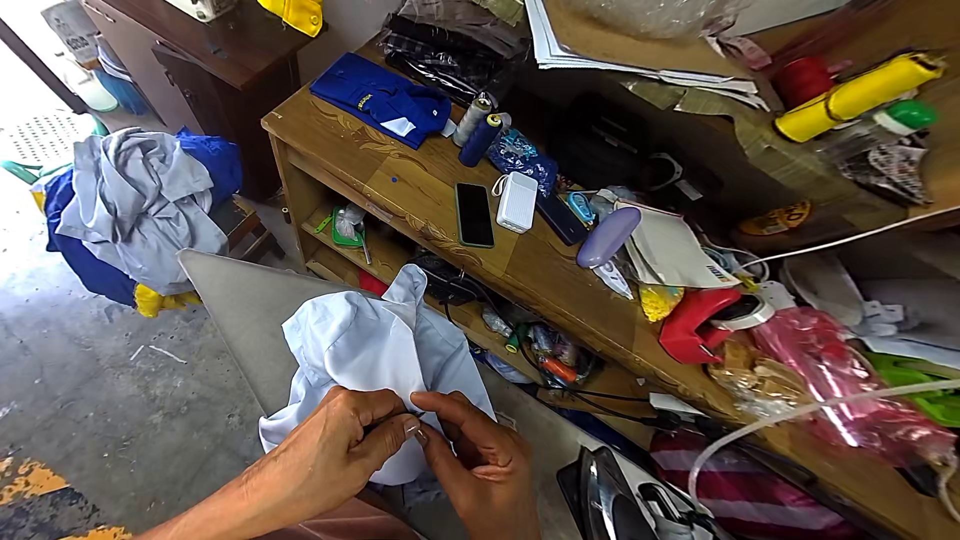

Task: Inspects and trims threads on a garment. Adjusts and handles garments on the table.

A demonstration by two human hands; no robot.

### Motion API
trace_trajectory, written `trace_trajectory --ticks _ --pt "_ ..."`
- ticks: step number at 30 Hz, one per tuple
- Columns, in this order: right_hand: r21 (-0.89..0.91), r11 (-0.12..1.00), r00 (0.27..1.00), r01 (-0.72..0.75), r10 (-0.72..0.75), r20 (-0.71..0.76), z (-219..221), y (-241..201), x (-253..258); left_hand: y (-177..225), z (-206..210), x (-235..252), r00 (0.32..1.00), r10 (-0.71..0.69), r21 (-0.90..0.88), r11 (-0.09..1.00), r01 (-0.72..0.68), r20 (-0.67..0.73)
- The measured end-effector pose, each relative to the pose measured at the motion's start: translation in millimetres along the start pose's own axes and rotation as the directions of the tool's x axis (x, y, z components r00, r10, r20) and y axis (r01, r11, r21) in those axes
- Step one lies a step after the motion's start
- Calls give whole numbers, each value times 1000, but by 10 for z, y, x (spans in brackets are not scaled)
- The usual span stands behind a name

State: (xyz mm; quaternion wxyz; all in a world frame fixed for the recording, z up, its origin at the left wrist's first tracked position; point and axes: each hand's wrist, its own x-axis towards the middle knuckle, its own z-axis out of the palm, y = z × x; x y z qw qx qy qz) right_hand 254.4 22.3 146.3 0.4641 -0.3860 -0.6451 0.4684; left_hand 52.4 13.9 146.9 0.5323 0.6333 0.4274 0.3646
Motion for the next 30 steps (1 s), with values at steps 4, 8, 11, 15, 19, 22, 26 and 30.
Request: trace_trajectory --ticks 4,8,11,15,19,22,26,30 --pt "4 1000 1000 -2 2 -7 12 6 -9 -18 15 -5 1000 15 12 1000 -15 -21" --pt "6 1000 1000 -9 10 -13 16 0 -18 -36 30 -1 999 34 22 999 -34 -36" --pt "4 1000 1000 -5 5 -17 16 11 -21 -34 21 14 1000 19 1 1000 -19 -14" --pt "61 998 1000 -30 30 8 0 3 -17 72 -146 6 989 -80 71 995 72 123" --pt "179 980 996 -85 77 50 -86 -27 60 220 -417 17 998 21 172 985 -31 58" --pt "244 963 989 -116 88 122 -110 -63 116 203 -491 242 986 73 126 988 -93 149" --pt "239 962 982 -129 91 164 -126 -80 156 108 -485 452 965 82 88 990 -107 248" --pt "233 959 982 -160 131 137 -101 -9 127 150 -496 458 976 118 10 992 -122 185"
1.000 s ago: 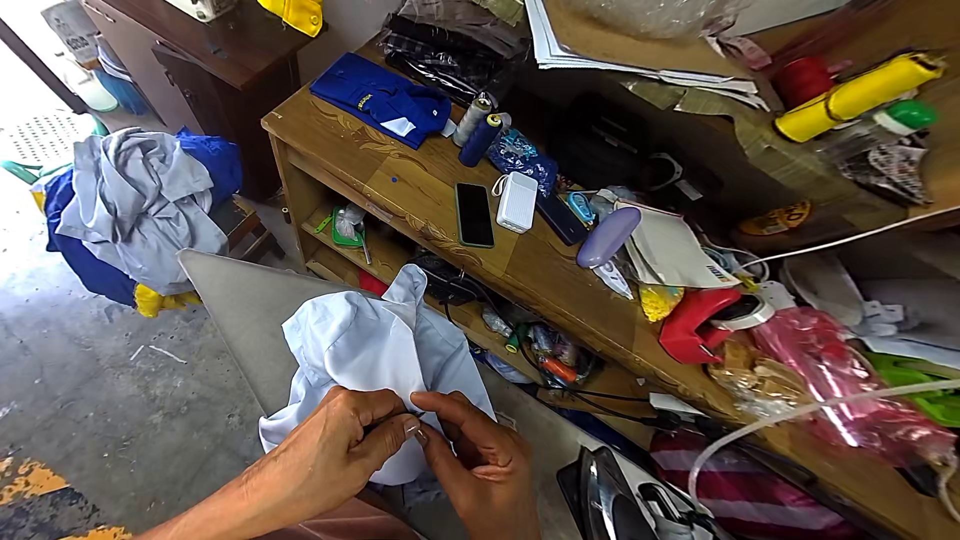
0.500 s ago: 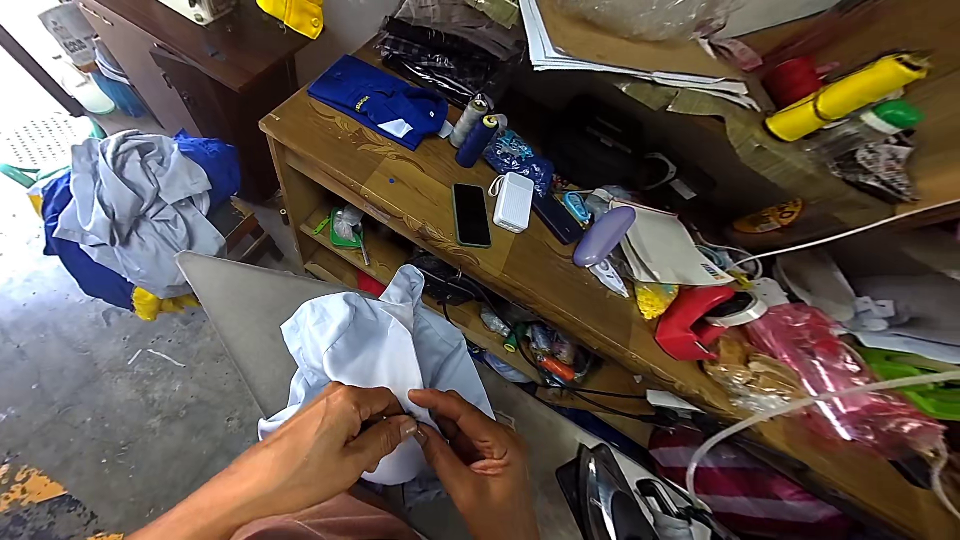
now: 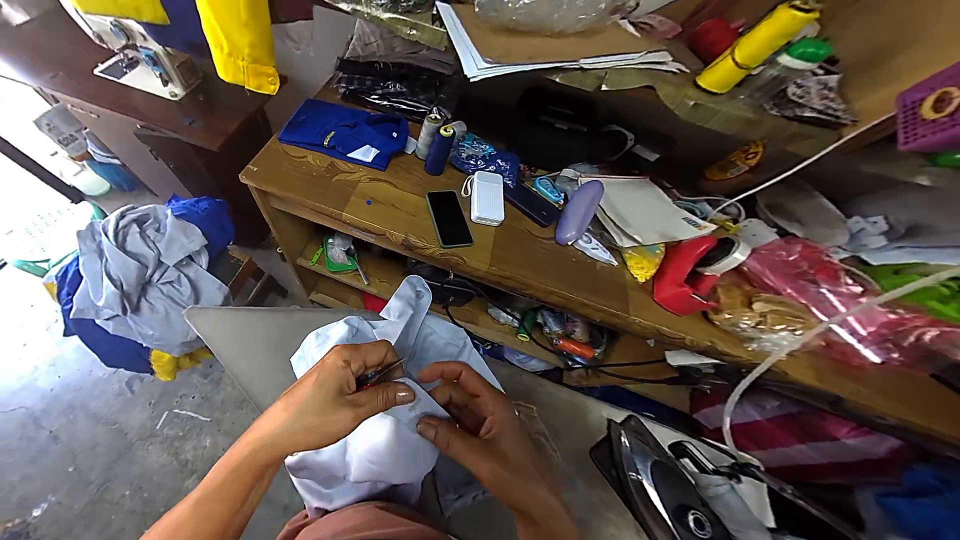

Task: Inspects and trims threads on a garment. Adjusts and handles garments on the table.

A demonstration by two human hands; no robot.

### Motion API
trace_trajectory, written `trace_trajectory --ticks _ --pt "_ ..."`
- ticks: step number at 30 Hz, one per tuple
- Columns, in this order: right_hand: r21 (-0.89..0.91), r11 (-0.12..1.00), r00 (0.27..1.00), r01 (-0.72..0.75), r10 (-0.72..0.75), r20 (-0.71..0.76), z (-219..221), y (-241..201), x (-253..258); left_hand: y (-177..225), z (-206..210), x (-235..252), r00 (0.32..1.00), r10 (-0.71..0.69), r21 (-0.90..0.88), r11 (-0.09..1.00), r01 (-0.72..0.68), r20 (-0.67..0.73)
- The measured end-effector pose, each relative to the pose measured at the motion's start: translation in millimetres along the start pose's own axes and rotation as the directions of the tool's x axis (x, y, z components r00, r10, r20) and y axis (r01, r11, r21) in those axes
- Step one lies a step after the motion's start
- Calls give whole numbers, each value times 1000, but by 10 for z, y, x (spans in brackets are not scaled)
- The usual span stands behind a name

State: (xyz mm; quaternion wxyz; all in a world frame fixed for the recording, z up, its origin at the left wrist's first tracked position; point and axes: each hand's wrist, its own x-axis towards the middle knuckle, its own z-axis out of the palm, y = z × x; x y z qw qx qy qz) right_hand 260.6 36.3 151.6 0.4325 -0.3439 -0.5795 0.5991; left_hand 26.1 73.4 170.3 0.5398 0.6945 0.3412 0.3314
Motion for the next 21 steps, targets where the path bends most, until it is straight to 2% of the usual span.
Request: trace_trajectory --ticks 9,13,16,18,21 --pt "157 978 990 140 -136 -35 60 79 59 32 24 -74 997 45 -111 992 -52 -70" --pt "140 969 979 205 -206 -5 70 77 112 -34 78 -93 998 33 -260 965 -45 -50" --pt "196 949 966 249 -259 27 96 85 178 -81 152 -103 999 17 -390 920 -34 -46" --pt "275 927 959 256 -279 48 124 90 218 -62 194 -126 992 -1 -373 927 -46 -125" --pt "351 905 954 242 -288 85 152 87 244 -32 225 -164 951 -11 -192 980 -51 -309"
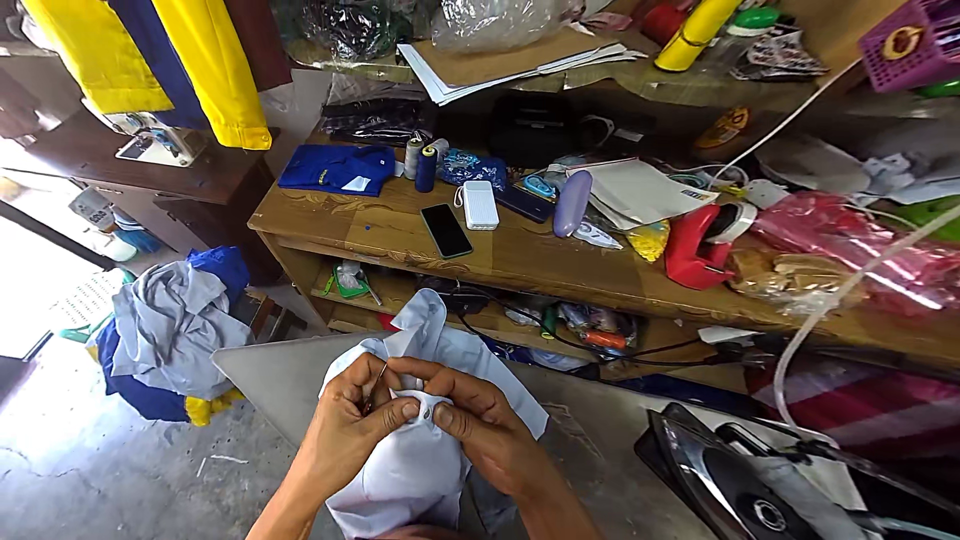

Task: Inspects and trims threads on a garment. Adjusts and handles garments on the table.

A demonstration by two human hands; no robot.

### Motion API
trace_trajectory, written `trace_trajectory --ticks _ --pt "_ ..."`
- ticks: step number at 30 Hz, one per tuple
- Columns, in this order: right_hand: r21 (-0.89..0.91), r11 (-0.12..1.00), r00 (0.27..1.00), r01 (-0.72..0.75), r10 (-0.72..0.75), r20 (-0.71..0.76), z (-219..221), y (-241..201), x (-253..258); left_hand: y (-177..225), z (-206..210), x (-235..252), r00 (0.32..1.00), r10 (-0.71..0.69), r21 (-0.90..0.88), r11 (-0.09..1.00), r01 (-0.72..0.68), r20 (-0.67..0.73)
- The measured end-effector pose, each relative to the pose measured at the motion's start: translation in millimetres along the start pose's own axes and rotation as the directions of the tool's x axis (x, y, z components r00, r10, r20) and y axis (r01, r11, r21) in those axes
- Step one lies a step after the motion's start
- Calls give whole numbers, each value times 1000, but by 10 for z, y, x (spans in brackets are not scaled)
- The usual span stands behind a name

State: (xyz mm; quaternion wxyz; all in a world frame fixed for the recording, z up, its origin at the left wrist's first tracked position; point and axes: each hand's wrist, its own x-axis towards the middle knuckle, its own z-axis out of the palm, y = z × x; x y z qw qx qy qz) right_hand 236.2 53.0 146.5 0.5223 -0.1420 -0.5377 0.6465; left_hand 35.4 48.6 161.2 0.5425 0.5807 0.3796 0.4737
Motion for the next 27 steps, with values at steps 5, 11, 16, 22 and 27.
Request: trace_trajectory --ticks 5,11,16,22,27 --pt "-40 998 999 -41 42 32 12 -2 8 276 -325 6 990 3 397 916 -61 145" --pt "-60 994 993 -91 96 73 4 -36 4 902 -547 253 759 71 573 611 -546 648" --pt "-76 991 987 -113 121 106 17 -77 20 1147 -436 480 596 -50 554 434 -710 802" --pt "-89 989 987 -121 130 98 18 -130 17 1242 -340 658 488 -177 515 412 -752 855" --pt "-97 987 984 -130 141 114 -4 -142 22 1305 -291 728 473 -211 518 377 -768 855"
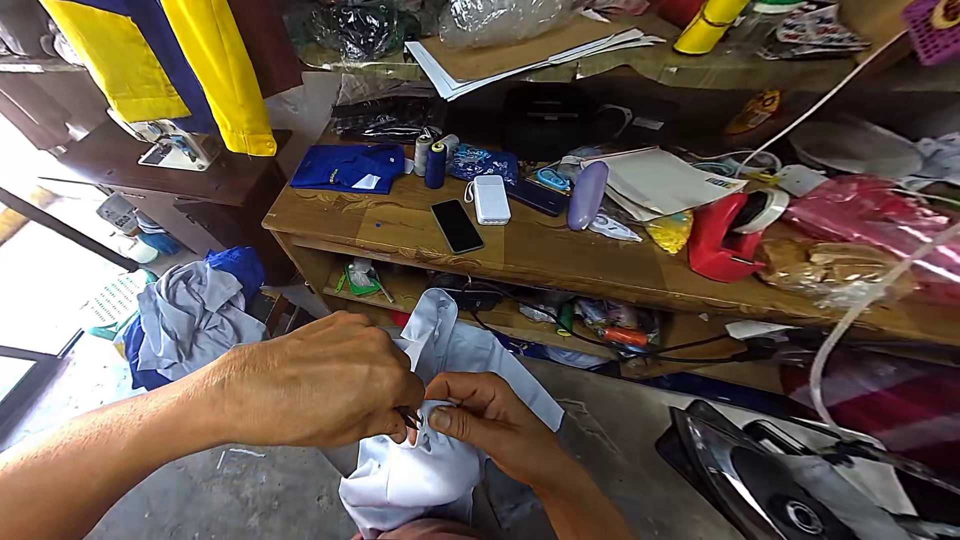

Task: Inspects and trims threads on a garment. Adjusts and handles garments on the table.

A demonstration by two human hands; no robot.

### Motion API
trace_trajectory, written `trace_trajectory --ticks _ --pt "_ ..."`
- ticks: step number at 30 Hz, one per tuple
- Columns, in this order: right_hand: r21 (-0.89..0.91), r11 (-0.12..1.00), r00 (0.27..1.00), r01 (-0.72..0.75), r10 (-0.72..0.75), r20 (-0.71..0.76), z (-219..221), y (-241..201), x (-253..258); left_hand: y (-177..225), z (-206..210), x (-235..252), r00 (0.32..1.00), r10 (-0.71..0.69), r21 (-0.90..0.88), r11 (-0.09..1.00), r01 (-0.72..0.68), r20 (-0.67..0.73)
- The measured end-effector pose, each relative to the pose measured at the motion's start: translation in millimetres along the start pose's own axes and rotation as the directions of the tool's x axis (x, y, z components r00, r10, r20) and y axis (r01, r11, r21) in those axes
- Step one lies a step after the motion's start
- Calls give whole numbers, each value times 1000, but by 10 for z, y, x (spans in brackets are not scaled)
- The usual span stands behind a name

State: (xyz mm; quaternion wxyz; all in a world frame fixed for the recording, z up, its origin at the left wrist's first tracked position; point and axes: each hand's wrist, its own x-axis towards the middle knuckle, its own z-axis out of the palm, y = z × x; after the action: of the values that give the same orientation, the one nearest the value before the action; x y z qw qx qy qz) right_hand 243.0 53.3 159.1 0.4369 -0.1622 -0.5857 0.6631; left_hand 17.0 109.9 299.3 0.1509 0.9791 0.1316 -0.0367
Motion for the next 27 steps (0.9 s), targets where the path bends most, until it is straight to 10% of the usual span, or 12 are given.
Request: trace_trajectory --ticks 27 --pt "-10 999 999 -47 47 -10 43 9 29 -26 -126 208 984 71 -23 997 -68 164"
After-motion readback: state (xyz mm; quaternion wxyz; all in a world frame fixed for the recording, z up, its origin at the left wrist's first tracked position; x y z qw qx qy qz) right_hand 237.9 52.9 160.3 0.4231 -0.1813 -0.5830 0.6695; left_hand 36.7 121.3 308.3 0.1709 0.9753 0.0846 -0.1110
